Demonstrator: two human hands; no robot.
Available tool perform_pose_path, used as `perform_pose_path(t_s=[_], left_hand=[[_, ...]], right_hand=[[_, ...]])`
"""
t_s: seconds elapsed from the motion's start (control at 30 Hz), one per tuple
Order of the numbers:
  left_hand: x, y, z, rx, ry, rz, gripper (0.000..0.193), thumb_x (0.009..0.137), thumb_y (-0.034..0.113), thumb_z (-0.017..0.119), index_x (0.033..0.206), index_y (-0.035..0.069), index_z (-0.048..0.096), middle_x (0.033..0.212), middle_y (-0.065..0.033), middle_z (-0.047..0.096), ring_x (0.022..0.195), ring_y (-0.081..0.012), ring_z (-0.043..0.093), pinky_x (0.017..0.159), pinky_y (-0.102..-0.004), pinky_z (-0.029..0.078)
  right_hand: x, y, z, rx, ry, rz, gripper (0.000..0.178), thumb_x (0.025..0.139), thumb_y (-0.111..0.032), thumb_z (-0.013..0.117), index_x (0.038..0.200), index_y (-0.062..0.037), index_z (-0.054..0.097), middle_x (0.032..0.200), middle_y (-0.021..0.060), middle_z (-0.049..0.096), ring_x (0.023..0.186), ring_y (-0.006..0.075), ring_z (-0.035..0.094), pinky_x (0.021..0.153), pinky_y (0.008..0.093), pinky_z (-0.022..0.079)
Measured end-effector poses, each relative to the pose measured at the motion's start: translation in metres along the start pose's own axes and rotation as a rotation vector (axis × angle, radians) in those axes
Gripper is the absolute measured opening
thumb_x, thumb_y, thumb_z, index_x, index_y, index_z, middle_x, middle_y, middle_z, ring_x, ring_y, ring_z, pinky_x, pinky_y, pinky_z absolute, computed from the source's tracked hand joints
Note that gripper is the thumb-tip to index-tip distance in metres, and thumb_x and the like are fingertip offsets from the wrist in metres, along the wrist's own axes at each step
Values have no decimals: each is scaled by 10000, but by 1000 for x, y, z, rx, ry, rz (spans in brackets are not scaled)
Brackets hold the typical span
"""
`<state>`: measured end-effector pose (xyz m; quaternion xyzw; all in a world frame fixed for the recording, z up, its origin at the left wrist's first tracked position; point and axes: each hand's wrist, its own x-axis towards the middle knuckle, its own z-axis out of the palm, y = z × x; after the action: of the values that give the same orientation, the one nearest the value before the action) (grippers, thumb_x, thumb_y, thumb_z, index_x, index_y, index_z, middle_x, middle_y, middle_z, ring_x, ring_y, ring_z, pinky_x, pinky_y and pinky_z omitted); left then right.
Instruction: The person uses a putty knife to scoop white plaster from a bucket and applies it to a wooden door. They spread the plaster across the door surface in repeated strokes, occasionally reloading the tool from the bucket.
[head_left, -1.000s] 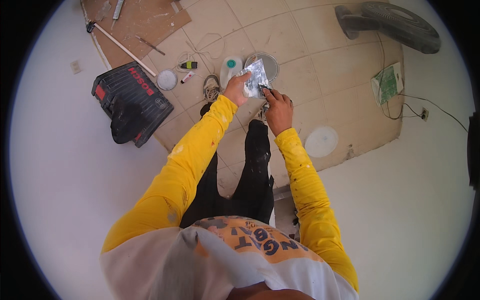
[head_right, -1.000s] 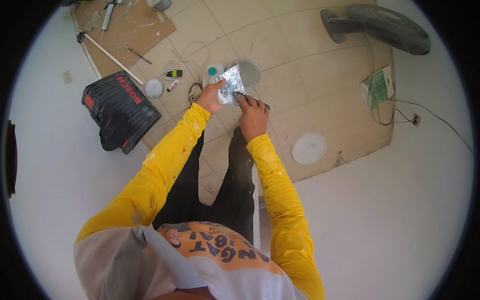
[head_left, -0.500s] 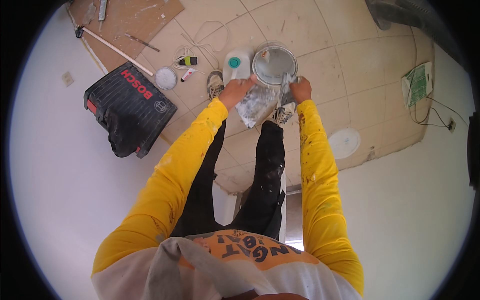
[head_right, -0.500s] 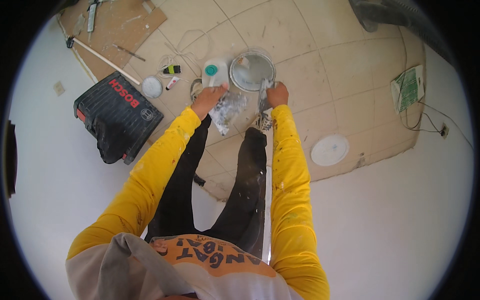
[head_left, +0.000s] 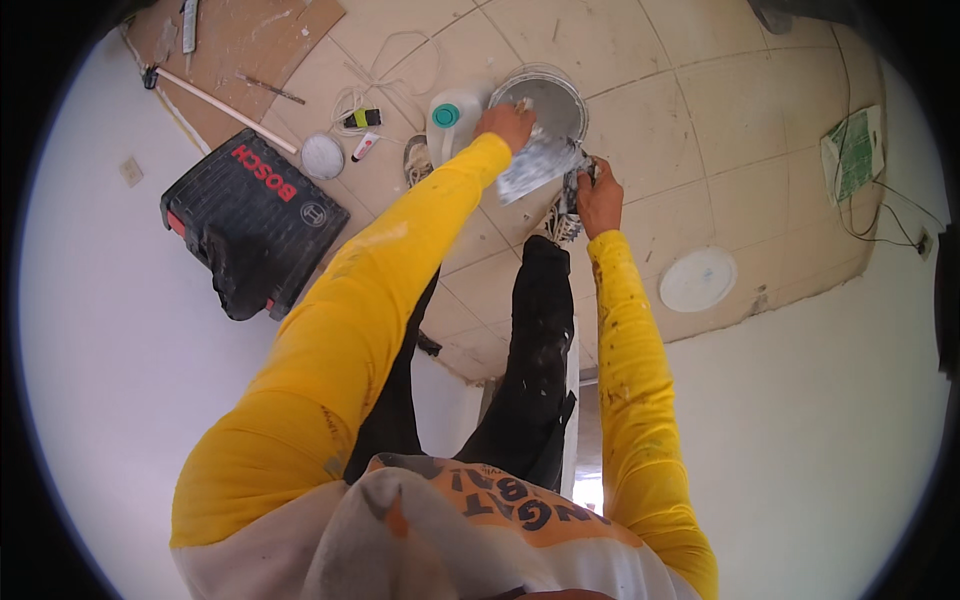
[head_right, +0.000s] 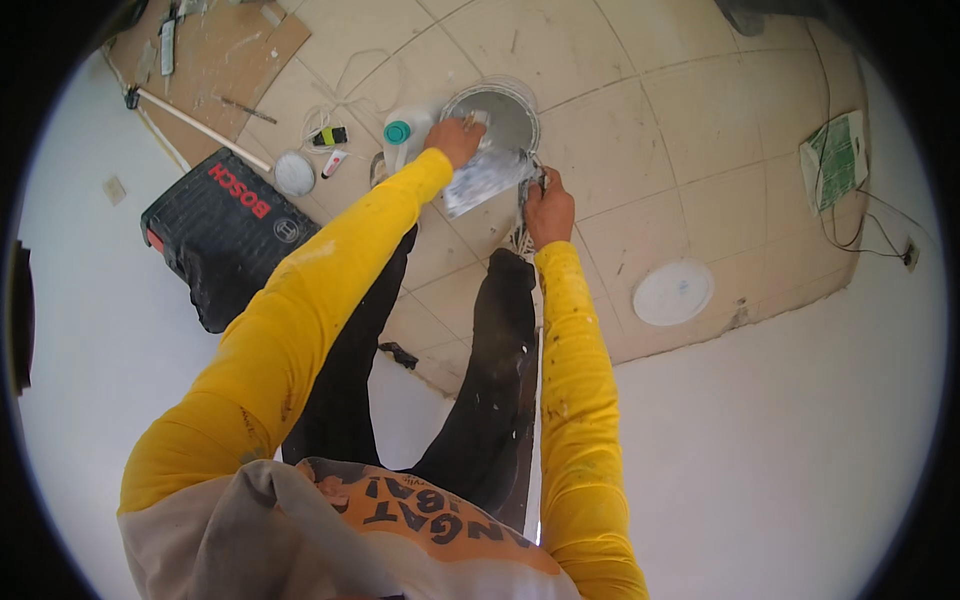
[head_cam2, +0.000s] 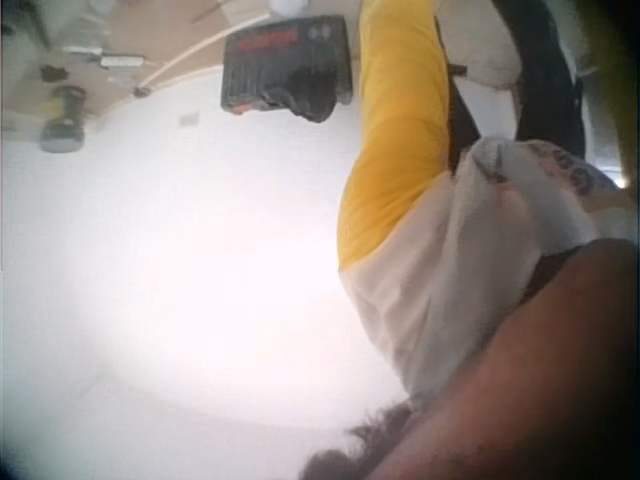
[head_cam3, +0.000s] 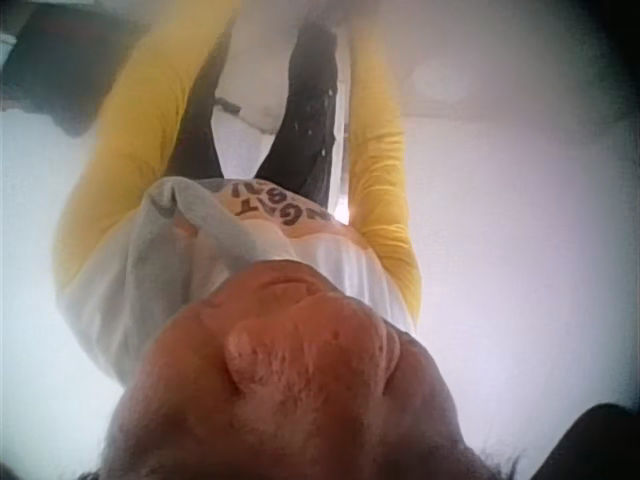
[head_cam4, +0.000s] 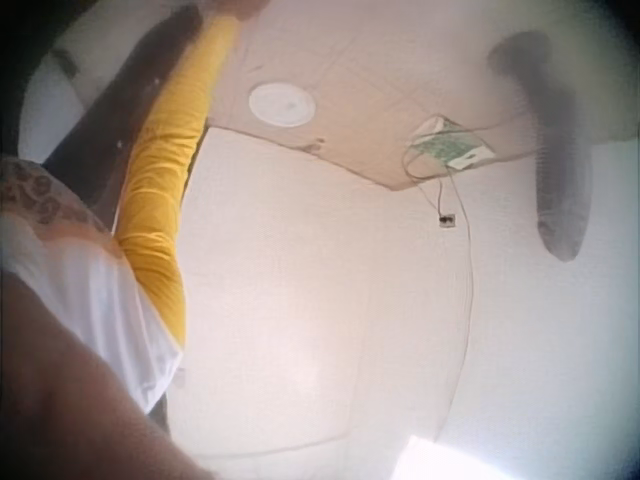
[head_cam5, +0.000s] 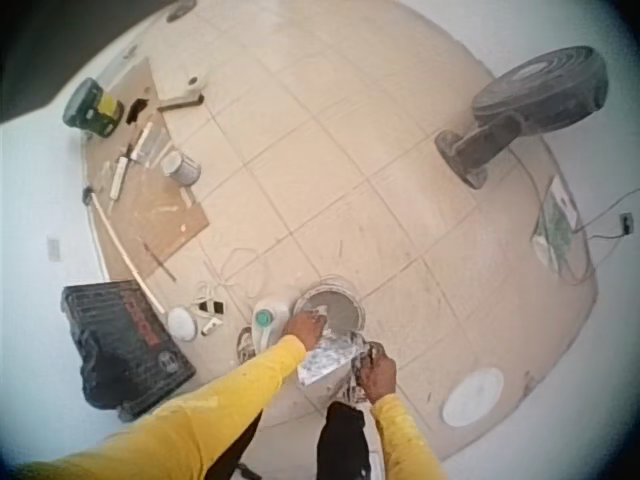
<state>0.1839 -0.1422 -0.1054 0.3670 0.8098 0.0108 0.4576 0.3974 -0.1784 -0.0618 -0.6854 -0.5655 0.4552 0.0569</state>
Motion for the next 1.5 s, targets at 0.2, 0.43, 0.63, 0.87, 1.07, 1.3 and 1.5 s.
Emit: perform_pose_path(t_s=[0.2, 0.43, 0.63, 0.87, 1.07, 1.3, 1.5], left_hand=[[-6, 1, -14, 83, 93, 173, 529, 873, 480, 598, 1004, -15, 727, 963, -305, 702, 965, -479, 666, 873, -522, 524], [15, -10, -7, 130, -187, 286, 463, 872, 399, 623, 861, -55, 718, 833, -290, 694, 808, -436, 681, 777, -479, 528], [0, -24, -2, -329, -352, 157, 390, 885, 303, 651, 969, -71, 727, 890, -161, 716, 837, -207, 641, 803, -331, 498], [-10, -57, 4, -655, -439, 71, 412, 953, 247, 618, 1172, -96, 682, 1071, -53, 721, 1005, -117, 602, 923, -254, 448], [-102, -58, -64, -411, -350, 168, 416, 992, 214, 597, 1313, -49, 629, 1003, -2, 687, 919, -65, 552, 841, -229, 454], [-186, -43, -104, -627, -312, 79, 438, 1002, 154, 595, 1389, -50, 570, 1019, 21, 648, 884, -47, 530, 816, -207, 454], [-201, -25, -77, -385, -106, 237, 540, 927, 265, 648, 1381, -17, 573, 699, -148, 618, 615, -189, 592, 609, -334, 480]], right_hand=[[17, -11, -2, -11, 7, 25, 356, 911, -134, 616, 1257, -47, 607, 888, 289, 702, 857, 467, 682, 772, 501, 533], [8, -4, 3, 82, 58, 62, 345, 890, -112, 625, 1229, -48, 614, 853, 285, 696, 848, 463, 685, 766, 482, 531], [8, 8, 4, 99, 117, 22, 320, 892, -111, 621, 1202, -30, 619, 816, 282, 689, 802, 459, 684, 742, 466, 529], [6, -4, 4, 82, 97, 89, 326, 887, -124, 627, 1196, -20, 623, 818, 282, 689, 788, 459, 681, 739, 465, 531], [2, 2, 4, 240, 102, 89, 321, 886, -167, 636, 1161, -8, 685, 925, 267, 716, 892, 418, 703, 814, 431, 536], [10, -24, 30, 381, 211, 29, 384, 878, -201, 626, 1231, -76, 713, 965, 242, 730, 888, 379, 706, 827, 414, 532], [10, -32, 48, 514, 12, 211, 402, 815, -112, 609, 1188, -17, 726, 880, 140, 740, 789, 305, 688, 769, 396, 533]])
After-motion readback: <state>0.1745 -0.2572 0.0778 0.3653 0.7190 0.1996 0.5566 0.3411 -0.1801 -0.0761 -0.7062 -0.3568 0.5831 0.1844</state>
